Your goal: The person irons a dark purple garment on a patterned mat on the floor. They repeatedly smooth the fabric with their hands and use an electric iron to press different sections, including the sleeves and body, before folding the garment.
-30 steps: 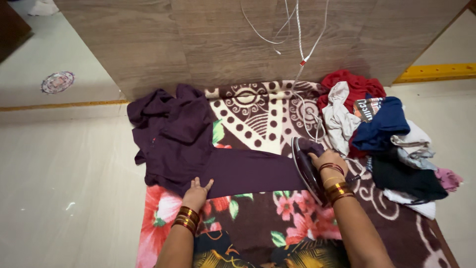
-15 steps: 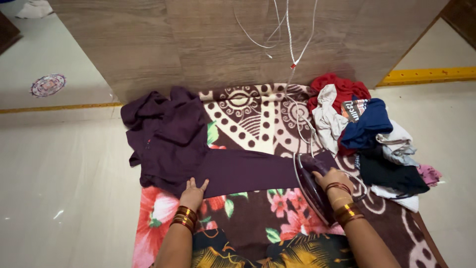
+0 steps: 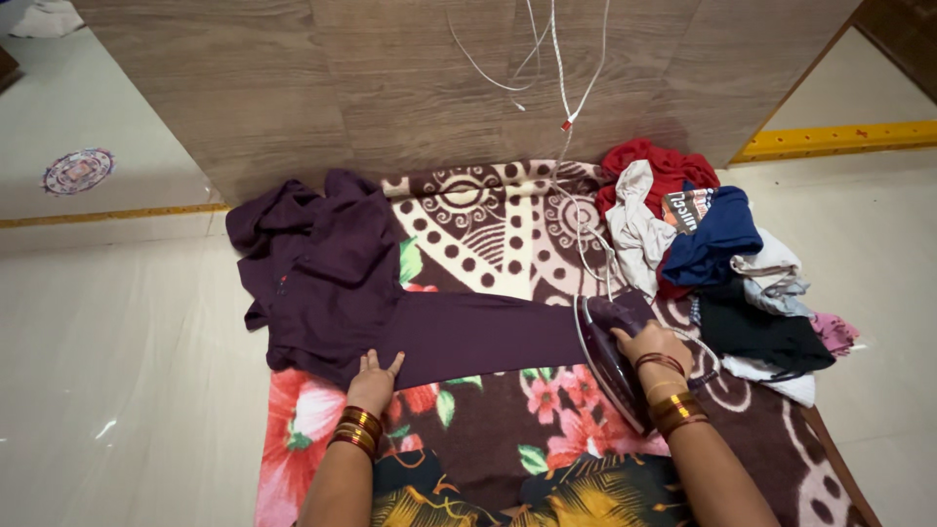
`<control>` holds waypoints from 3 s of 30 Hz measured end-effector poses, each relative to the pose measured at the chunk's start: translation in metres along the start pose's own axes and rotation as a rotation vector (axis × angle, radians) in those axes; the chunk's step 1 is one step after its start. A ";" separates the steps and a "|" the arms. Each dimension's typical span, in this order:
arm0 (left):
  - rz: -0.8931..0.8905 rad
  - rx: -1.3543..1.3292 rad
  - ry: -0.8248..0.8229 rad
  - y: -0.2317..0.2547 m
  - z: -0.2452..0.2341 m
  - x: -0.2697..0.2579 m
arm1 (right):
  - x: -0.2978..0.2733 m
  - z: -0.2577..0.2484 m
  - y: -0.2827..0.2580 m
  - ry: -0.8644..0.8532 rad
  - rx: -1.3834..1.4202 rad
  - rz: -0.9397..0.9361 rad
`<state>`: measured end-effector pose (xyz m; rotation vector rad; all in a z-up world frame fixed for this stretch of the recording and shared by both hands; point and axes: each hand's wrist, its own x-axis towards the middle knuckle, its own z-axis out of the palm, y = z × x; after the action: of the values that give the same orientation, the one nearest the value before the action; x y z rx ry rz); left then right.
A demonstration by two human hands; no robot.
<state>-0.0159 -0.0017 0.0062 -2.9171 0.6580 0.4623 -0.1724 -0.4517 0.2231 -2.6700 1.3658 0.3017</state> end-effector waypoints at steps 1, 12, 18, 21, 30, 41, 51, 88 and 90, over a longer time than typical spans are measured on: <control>-0.001 -0.015 -0.034 0.000 0.000 0.000 | 0.004 0.000 -0.001 0.011 0.002 -0.009; 0.040 0.000 0.051 -0.005 0.009 0.001 | 0.046 -0.001 -0.027 0.083 -0.023 -0.059; 0.017 -0.037 -0.053 -0.004 0.001 0.000 | 0.074 -0.004 -0.037 0.114 -0.008 -0.056; 0.021 -0.045 -0.067 -0.007 0.006 0.004 | 0.086 -0.004 -0.038 0.113 -0.026 -0.060; 0.035 -0.054 -0.046 -0.010 0.017 0.009 | 0.085 -0.004 -0.027 0.060 0.026 -0.013; 0.011 -0.089 -0.098 -0.001 -0.022 -0.014 | 0.055 -0.001 0.032 0.010 0.020 0.047; 0.012 -0.043 -0.063 -0.001 -0.017 -0.011 | 0.043 -0.006 0.044 0.011 0.012 0.071; 0.037 -0.018 -0.121 -0.009 -0.012 -0.002 | 0.118 -0.020 0.026 -0.047 0.043 0.082; 0.036 -0.001 -0.106 -0.009 -0.010 -0.005 | 0.123 -0.015 0.025 -0.058 0.074 0.113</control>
<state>-0.0136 0.0064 0.0175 -2.8624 0.6966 0.6162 -0.1205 -0.5662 0.2084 -2.5102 1.4824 0.3308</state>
